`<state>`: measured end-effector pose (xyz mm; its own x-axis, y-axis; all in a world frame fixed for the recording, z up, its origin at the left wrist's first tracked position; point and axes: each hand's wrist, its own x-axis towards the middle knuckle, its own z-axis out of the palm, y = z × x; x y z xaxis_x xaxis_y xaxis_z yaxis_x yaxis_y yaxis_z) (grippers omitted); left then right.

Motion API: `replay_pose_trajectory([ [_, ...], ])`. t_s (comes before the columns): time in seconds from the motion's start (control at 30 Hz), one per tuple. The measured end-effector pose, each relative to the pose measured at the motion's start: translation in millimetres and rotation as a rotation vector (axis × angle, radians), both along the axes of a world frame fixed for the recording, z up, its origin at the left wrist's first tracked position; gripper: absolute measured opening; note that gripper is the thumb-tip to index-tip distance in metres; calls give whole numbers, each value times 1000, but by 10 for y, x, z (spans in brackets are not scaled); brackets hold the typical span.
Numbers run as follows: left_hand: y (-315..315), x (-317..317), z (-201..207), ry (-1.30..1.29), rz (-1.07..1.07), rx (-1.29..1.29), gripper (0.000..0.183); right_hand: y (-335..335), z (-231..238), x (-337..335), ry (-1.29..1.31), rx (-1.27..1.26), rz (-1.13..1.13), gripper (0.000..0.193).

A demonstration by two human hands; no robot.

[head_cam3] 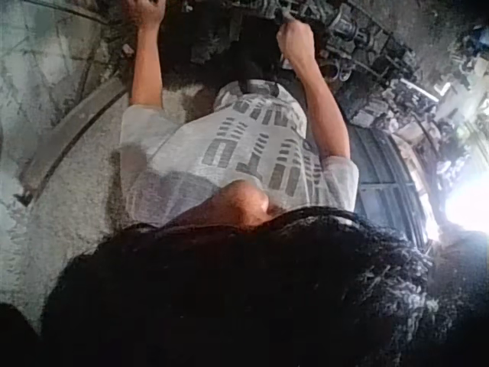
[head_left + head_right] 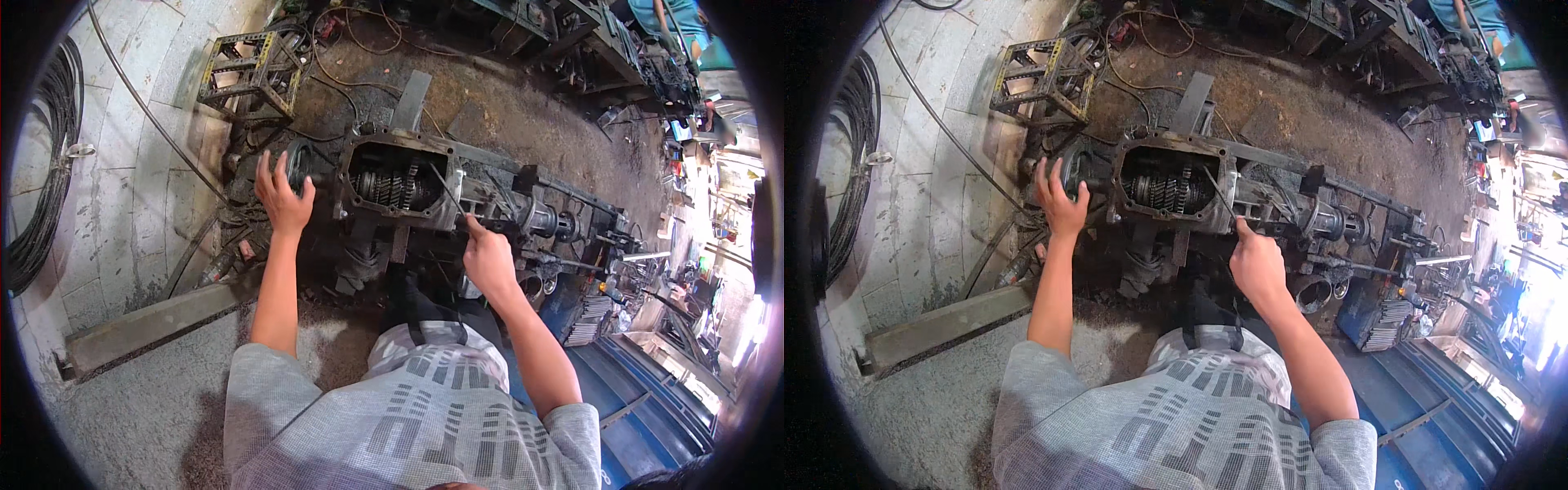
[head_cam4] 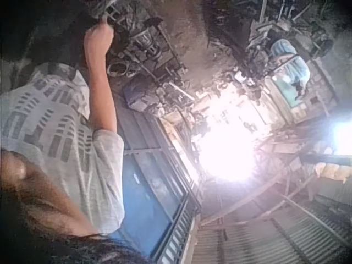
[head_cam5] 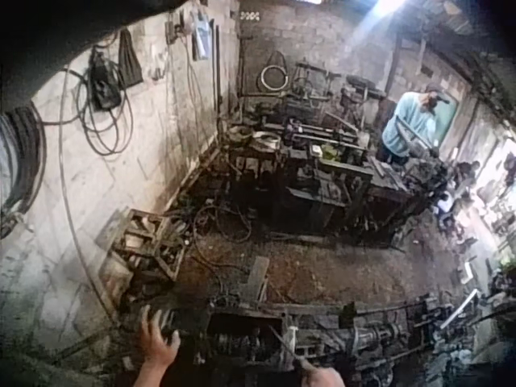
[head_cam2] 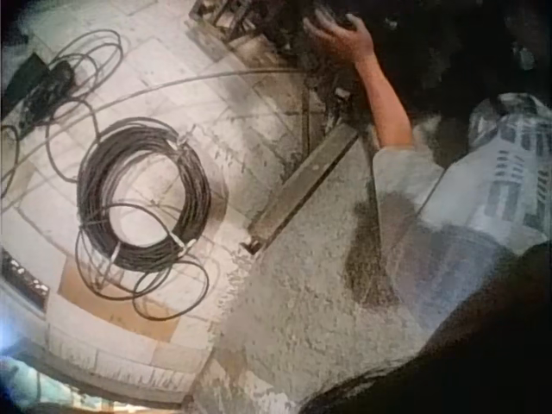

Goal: Operating a manual lathe to machine a metal rod and cleaning the gear box area.

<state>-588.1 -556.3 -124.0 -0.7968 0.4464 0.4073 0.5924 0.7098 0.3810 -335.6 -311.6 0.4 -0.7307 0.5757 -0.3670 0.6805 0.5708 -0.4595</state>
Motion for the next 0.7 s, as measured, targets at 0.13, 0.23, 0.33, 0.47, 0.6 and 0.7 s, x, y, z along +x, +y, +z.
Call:
replay_pose_trajectory([
  [0.13,124,-125,100,33,-1,-175,63,-81,-108,-25,75,-126,-92,35],
  [0.23,146,-120,-3,5,17,-136,61,-59,-119,-35,86,-143,-123,35],
  [0.33,55,-69,-121,47,29,-126,57,-34,17,29,12,35,-3,38],
  [0.47,-85,43,-379,43,80,-103,55,43,359,106,-140,273,159,40],
  [0.6,-198,148,-632,147,53,128,65,85,447,248,-97,254,163,42],
  [0.7,-244,192,-658,147,40,168,78,55,435,474,24,197,96,40],
])
